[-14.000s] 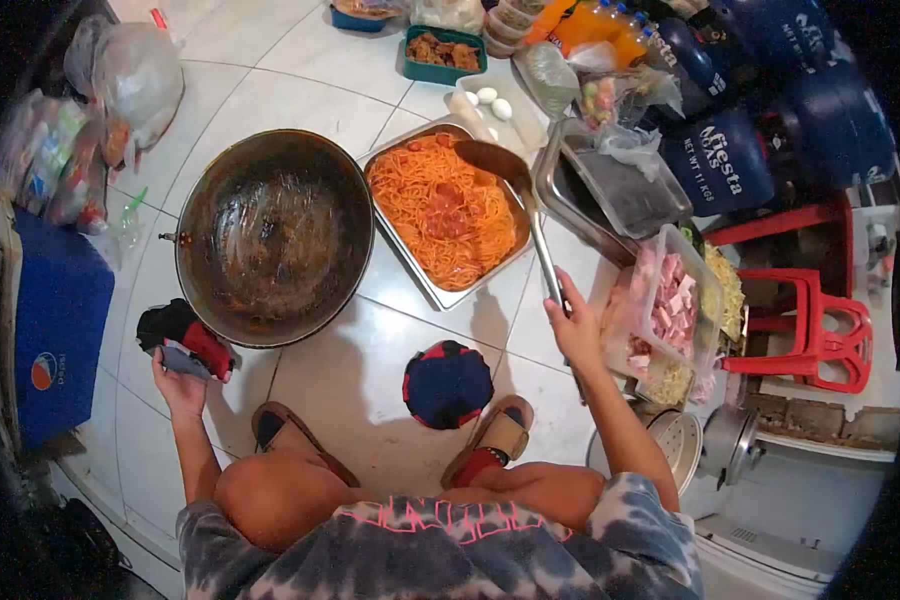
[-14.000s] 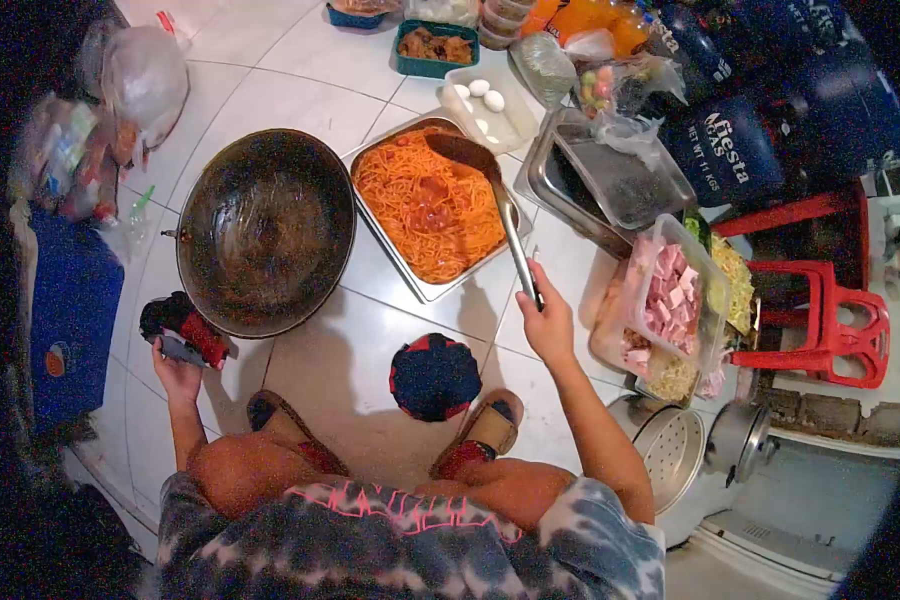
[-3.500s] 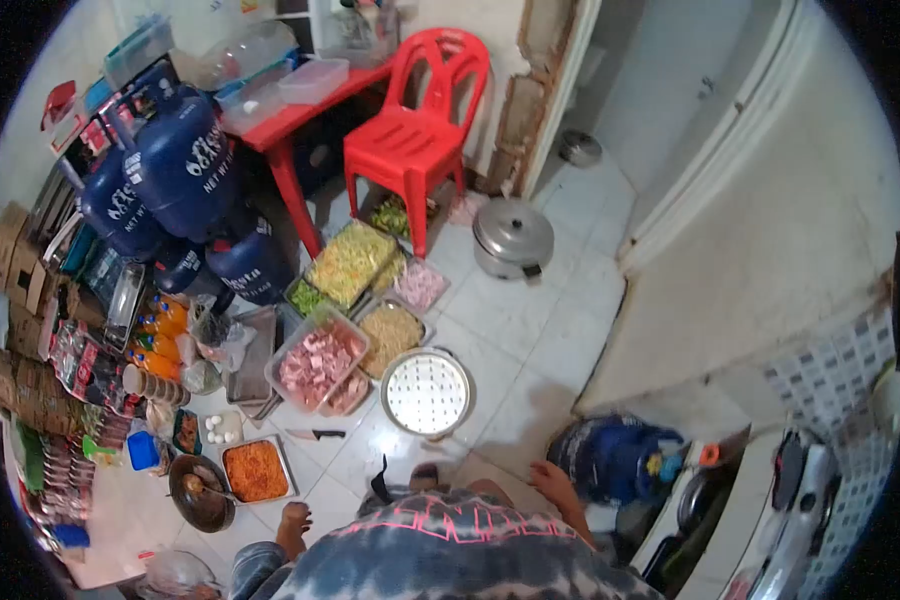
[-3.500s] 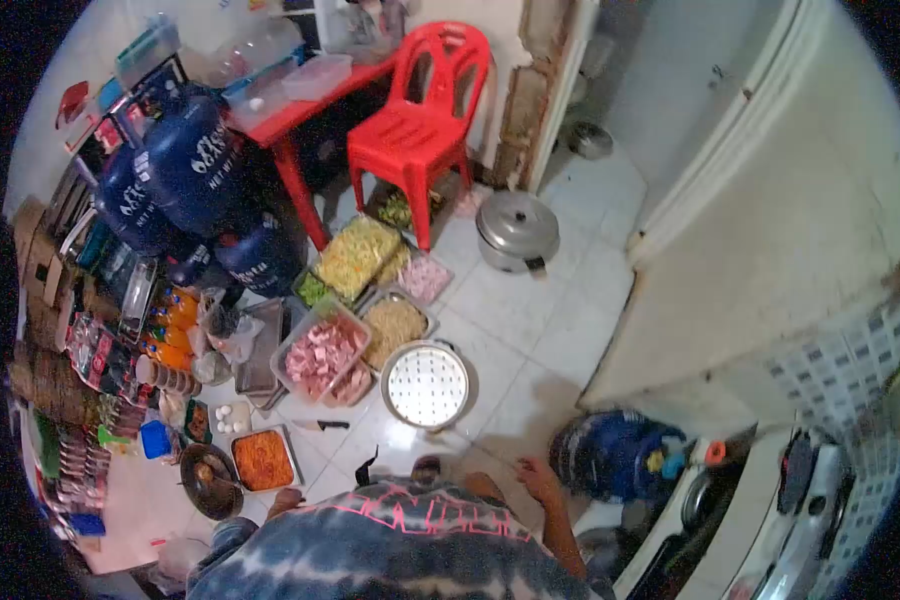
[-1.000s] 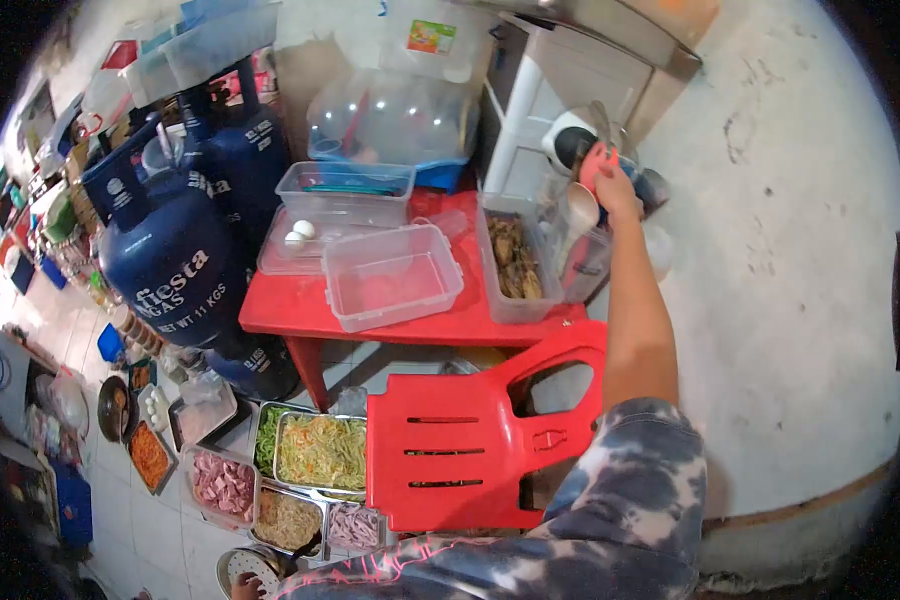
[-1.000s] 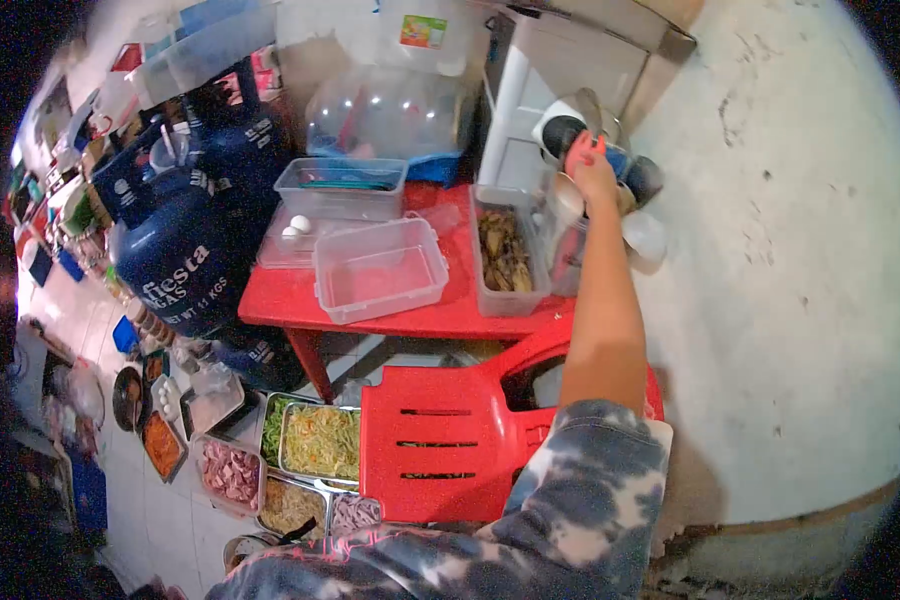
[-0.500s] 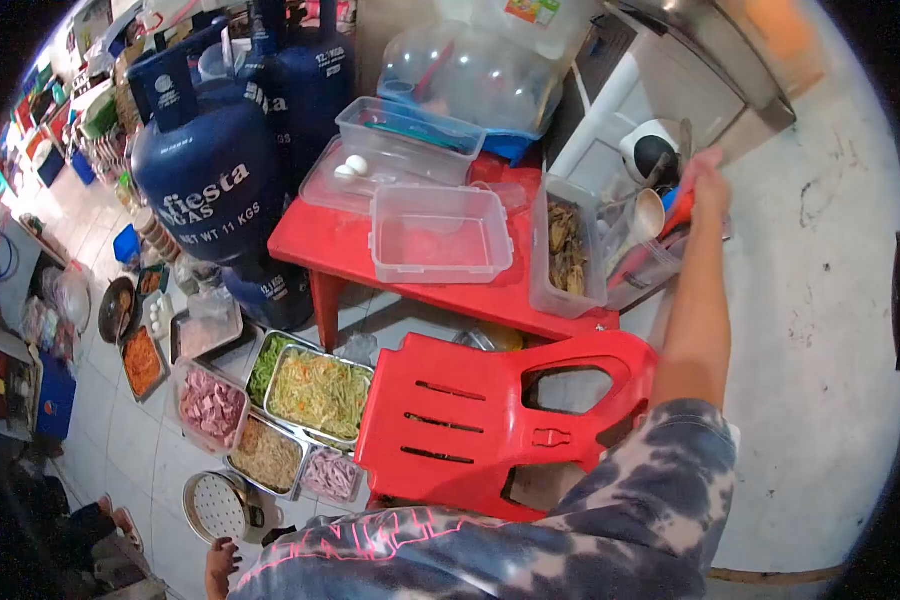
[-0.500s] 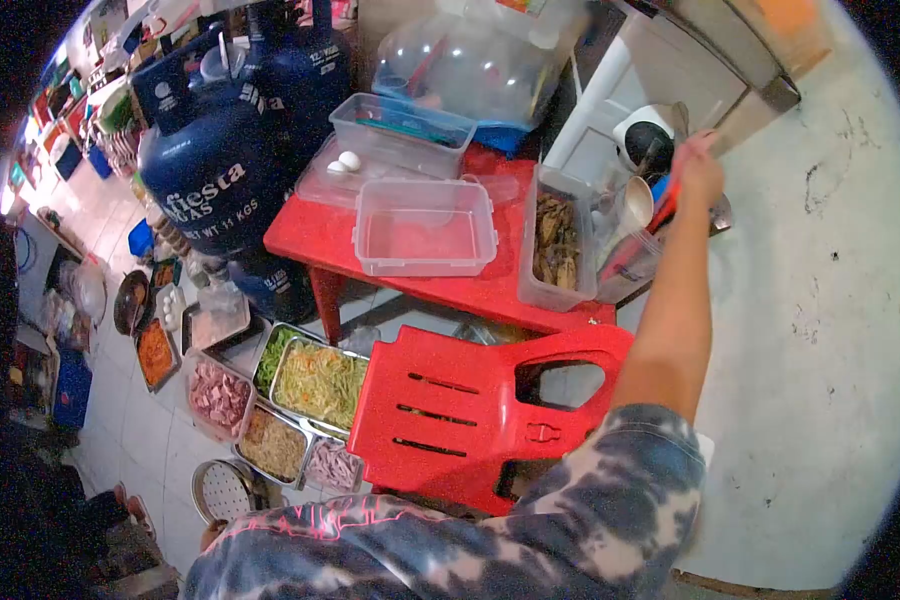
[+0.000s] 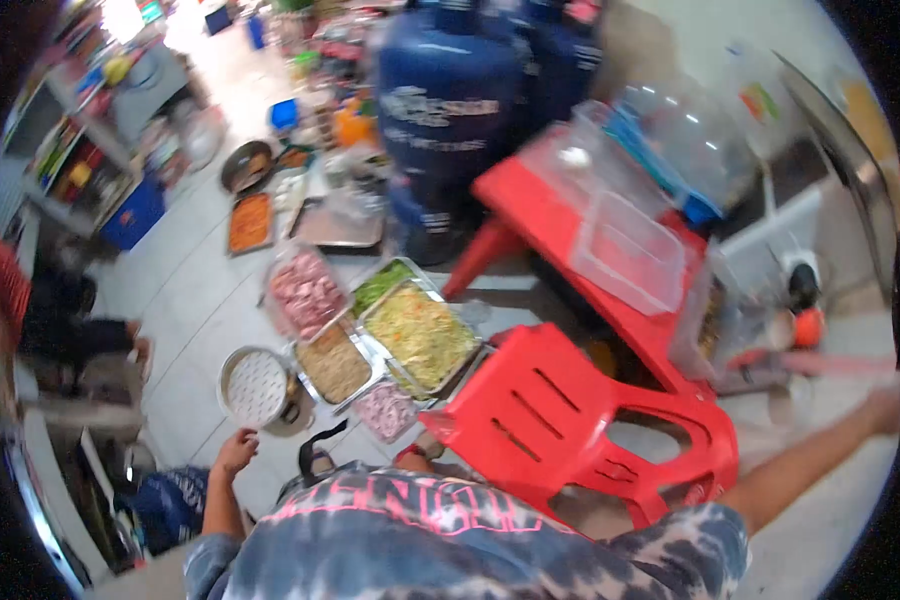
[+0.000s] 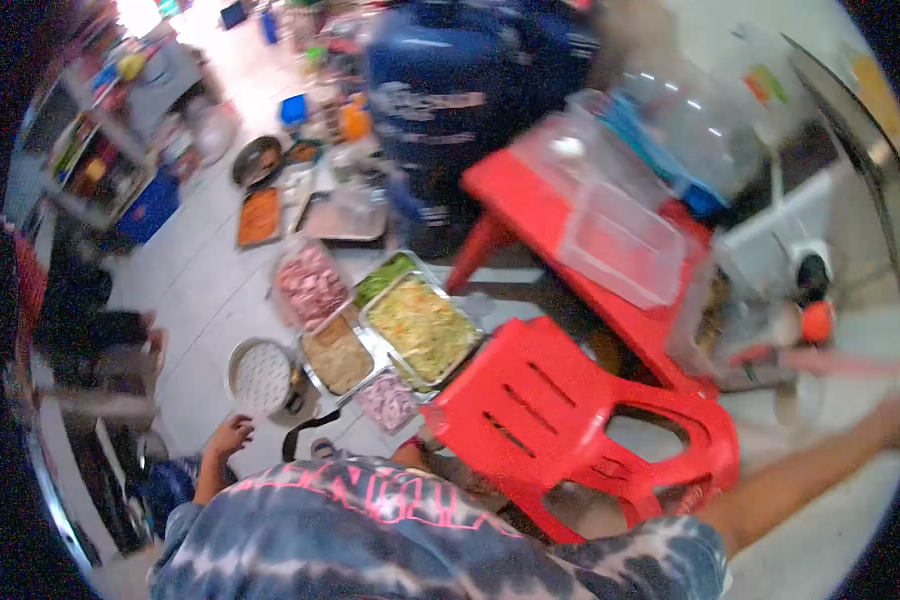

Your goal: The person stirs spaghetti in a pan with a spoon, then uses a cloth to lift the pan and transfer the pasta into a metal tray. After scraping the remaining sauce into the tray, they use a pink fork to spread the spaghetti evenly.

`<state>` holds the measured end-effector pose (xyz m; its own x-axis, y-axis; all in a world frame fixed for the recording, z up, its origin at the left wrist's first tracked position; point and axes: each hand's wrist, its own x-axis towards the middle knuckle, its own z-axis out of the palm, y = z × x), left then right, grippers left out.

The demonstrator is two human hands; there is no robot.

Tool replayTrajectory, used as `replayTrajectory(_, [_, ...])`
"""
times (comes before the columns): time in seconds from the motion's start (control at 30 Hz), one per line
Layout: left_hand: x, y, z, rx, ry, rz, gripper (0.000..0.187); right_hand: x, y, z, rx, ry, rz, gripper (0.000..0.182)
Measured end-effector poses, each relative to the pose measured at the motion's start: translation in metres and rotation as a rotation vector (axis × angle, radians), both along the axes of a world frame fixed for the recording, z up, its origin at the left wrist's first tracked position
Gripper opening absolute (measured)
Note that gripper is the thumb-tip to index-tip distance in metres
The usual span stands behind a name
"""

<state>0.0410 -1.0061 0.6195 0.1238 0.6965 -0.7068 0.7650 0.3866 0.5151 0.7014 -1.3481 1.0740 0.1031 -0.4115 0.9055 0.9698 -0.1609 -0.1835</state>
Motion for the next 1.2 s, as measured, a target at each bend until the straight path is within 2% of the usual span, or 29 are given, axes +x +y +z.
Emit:
replayTrajectory(0.1, [-0.045, -0.010, -0.015, 0.000, -0.043, 0.123, 0.031, -0.093, 0.045, -0.006, 0.116, 0.008, 0.263, 0.025])
replayTrajectory(0.2, [-0.092, -0.024, -0.021, -0.023, -0.040, 0.211, 0.031, -0.199, 0.087, -0.024, 0.396, 0.152, 0.616, 0.030])
replayTrajectory(0.27, [-0.142, -0.036, -0.045, -0.083, -0.106, 0.283, 0.031, -0.214, 0.072, -0.070, -0.059, -0.145, 0.546, 0.024])
replayTrajectory(0.3, [-0.167, -0.045, -0.052, -0.095, -0.120, 0.343, 0.031, -0.257, 0.088, -0.082, -0.135, 0.186, 0.448, 0.041])
replayTrajectory(0.4, [-0.248, -0.077, -0.070, -0.201, -0.202, 0.556, 0.033, -0.309, 0.102, -0.149, 0.086, 0.527, 0.497, 0.049])
replayTrajectory(0.47, [-0.319, -0.114, -0.106, -0.233, -0.246, 0.698, 0.033, -0.362, 0.148, -0.184, -0.161, 0.438, 0.581, 0.050])
replayTrajectory(0.53, [-0.366, -0.146, -0.111, -0.270, -0.200, 0.815, 0.031, -0.383, 0.187, -0.218, -0.136, 0.616, 0.892, 0.052])
replayTrajectory(0.6, [-0.387, -0.160, -0.087, -0.303, -0.083, 0.867, 0.030, -0.398, 0.214, -0.270, -0.033, 0.873, 1.215, 0.056])
replayTrajectory(0.63, [-0.392, -0.161, -0.073, -0.307, -0.037, 0.858, 0.029, -0.382, 0.213, -0.315, 0.087, 0.972, 1.553, 0.047])
replayTrajectory(0.73, [-0.402, -0.147, -0.047, -0.293, 0.034, 0.828, 0.028, -0.425, 0.252, -0.387, 0.269, 1.232, 1.431, 0.016])
replayTrajectory(0.77, [-0.405, -0.141, -0.046, -0.281, 0.018, 0.841, 0.027, -0.440, 0.266, -0.398, 0.258, 1.352, 1.400, 0.023])
replayTrajectory(0.83, [-0.421, -0.137, -0.074, -0.232, -0.100, 0.967, 0.029, -0.480, 0.289, -0.410, 0.171, 1.584, 1.426, 0.040])
replayTrajectory(0.87, [-0.421, -0.128, -0.075, -0.214, -0.114, 0.935, 0.030, -0.496, 0.298, -0.423, 0.153, 1.644, 1.462, 0.049])
replayTrajectory(0.9, [-0.421, -0.114, -0.075, -0.196, -0.127, 0.904, 0.031, -0.505, 0.305, -0.448, 0.147, 1.606, 1.528, 0.036])
replayTrajectory(0.93, [-0.415, -0.097, -0.066, -0.194, -0.123, 0.904, 0.032, -0.523, 0.314, -0.453, 0.252, 1.744, 1.503, 0.027])
replayTrajectory(1.0, [-0.412, -0.070, -0.060, -0.139, -0.123, 0.819, 0.030, -0.552, 0.334, -0.466, 0.181, 1.802, 1.438, 0.016])
replayTrajectory(1.1, [-0.413, -0.044, -0.050, -0.056, -0.169, 0.686, 0.028, -0.567, 0.358, -0.490, 0.318, 2.075, 1.810, 0.026])
replayTrajectory(1.17, [-0.431, -0.032, -0.056, -0.009, -0.221, 0.621, 0.027, -0.616, 0.376, -0.463, -0.104, 2.021, 1.498, 0.030])
replayTrajectory(1.2, [-0.435, -0.024, -0.044, 0.017, -0.193, 0.614, 0.025, -0.642, 0.387, -0.453, -0.282, 1.965, 1.341, 0.033])
